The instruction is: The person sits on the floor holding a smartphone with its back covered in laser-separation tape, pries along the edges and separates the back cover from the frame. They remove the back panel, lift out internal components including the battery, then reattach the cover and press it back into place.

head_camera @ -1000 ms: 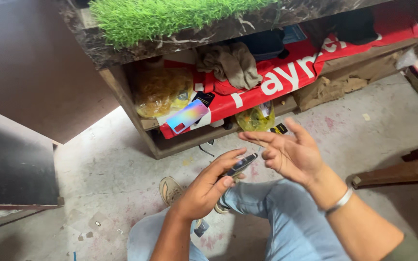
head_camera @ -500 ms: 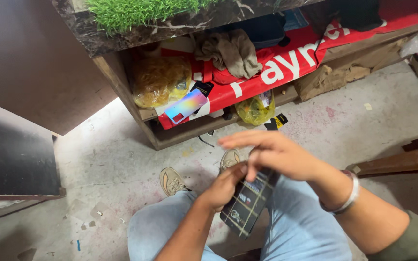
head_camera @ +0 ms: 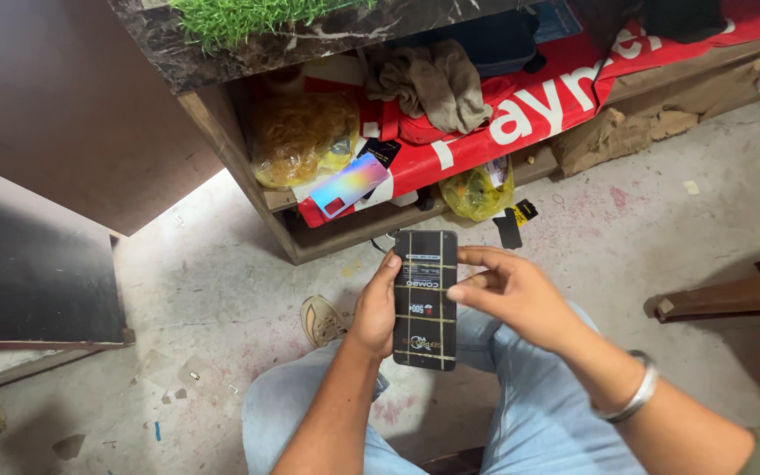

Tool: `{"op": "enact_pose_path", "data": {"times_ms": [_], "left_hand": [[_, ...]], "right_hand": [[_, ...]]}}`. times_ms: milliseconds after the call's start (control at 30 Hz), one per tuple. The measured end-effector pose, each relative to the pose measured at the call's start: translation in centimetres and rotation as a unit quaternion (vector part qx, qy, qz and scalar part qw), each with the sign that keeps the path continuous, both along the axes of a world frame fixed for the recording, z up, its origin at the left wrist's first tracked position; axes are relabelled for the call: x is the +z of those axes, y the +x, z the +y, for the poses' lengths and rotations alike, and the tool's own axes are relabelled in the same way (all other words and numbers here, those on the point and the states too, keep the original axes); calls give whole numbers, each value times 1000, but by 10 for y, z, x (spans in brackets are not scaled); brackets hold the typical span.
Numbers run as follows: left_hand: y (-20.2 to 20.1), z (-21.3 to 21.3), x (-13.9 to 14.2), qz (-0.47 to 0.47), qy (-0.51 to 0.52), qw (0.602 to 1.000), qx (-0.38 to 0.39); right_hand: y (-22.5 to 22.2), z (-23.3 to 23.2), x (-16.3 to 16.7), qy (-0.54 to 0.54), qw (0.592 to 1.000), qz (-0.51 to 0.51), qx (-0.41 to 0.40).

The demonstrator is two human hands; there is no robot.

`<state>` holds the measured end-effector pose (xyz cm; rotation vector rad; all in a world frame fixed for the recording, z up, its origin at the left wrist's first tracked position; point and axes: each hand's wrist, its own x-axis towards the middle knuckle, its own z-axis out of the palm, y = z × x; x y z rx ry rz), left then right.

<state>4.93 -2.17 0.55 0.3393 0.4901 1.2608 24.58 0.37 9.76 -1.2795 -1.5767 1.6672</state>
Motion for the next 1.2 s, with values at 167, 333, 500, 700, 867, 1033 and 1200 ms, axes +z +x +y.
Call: {"op": "enact_pose_path", "data": {"times_ms": [167,333,500,700,867,1033,1200], "left_hand": [[2,-2,-3,-4,10,999,-34],[-4,-6,-4,-57,9,996,-66],[-5,-12,-1,-166,37,975,-141],[-5,-9,7,-187,45,971,-144],[-4,-10,14,-252,52,954,-151],[-2,-18,19,-283,62,941,-177],[-11,-18,16,-273,68,941,-190]], "right_hand": [[-13,-6,-27,-11,992,87,-93],[-11,-7,-24,-11,987,110,-117],[-10,-3,-18,-35,985,136,-95],[7,14,-3,158,980,18,-118],[31,18,1,-41,964,245,-96],[32,10,-24,-191,916,351,-40],[33,17,-26,-196,862,466,15]]}}
